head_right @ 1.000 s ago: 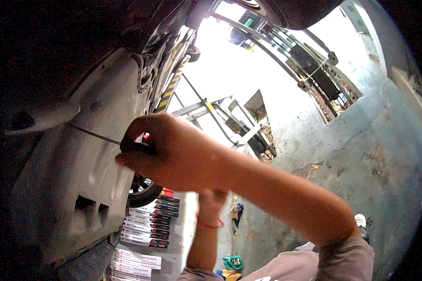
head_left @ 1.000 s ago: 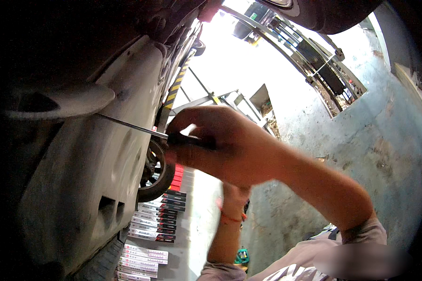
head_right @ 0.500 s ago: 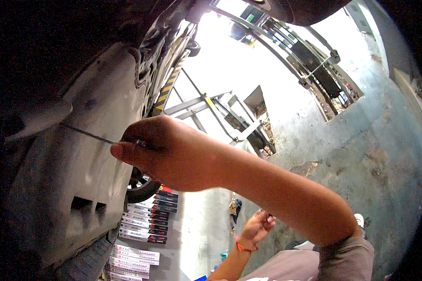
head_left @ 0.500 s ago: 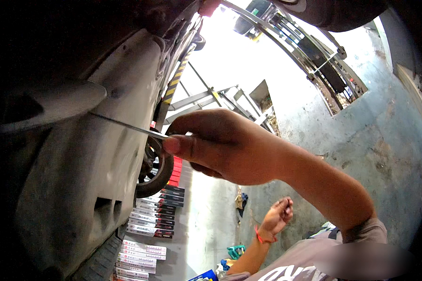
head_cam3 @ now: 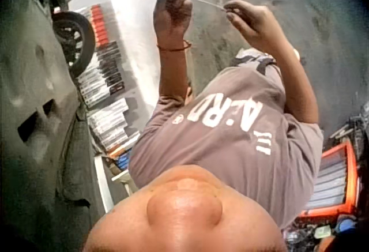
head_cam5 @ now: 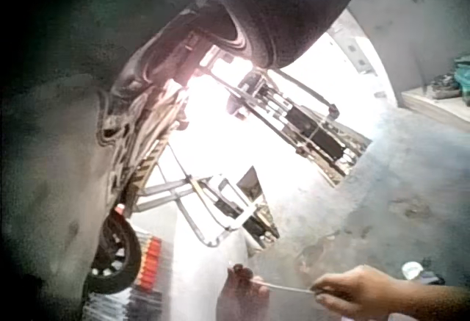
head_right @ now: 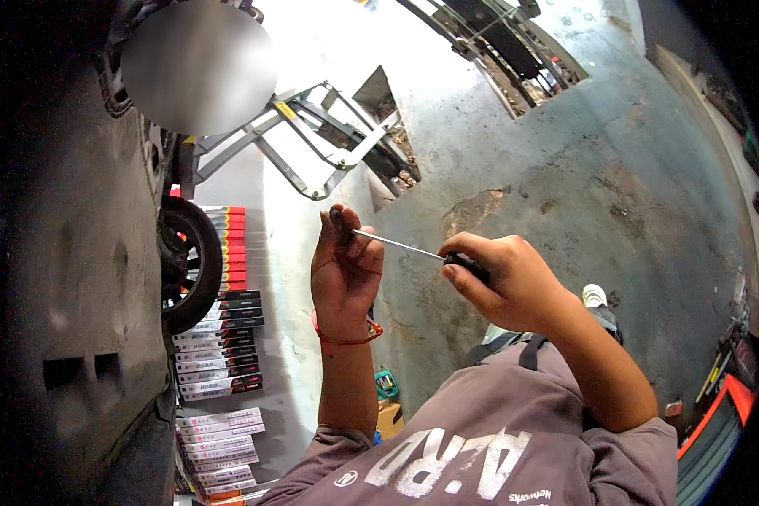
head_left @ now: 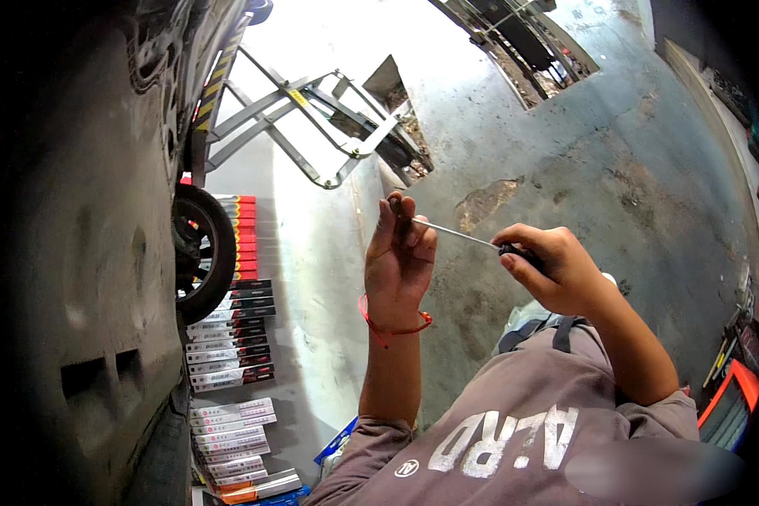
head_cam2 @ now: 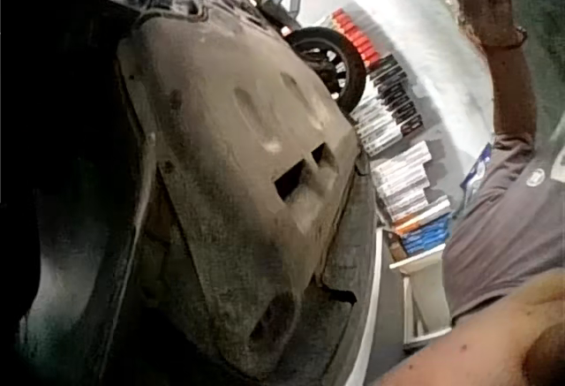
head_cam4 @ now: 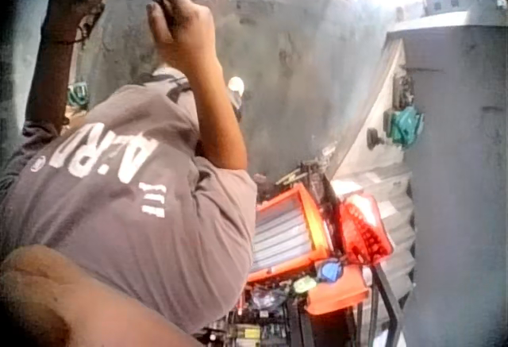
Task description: The person uses a screwdriver to remove fasteners from the plastic undercarriage panel of a vehicle raised on a lift. They systematically unscrew multiple bolts along the panel's edge and remove them by hand, working in a cluttered garage environment.
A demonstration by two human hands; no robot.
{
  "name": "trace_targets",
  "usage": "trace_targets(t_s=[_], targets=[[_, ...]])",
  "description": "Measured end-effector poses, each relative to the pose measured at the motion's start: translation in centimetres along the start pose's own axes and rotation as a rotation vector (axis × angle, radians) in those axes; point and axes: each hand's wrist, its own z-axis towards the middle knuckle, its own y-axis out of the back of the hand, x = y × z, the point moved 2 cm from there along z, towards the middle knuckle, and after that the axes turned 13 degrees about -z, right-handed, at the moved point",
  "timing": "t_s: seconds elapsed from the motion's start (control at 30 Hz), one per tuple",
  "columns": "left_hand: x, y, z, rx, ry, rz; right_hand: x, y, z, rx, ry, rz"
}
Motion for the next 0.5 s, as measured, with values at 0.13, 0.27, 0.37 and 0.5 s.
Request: trace_targets(t_s=[0.13, 0.27, 0.37, 0.5], targets=[[0.8, 0.9, 1.5, 0.019, 0.039, -0.013, -0.4, 0.1, 0.2, 0.003, -0.051, -0.019], [-0.6, 1.4, 3.5, 0.004, 0.065, -0.042, -1.1, -1.0, 1.8, -0.053, -0.065, 0.027], [-2.0, 2.0, 5.2, 0.017, 0.070, -0.013, -1.7, -2.0, 3.9, -0.050, -0.074, -0.001], [-4.5, 2.2, 7.7, 0.096, 0.115, 0.014, -2.5, -4.2, 6.8, -0.109, -0.048, 0.021]])
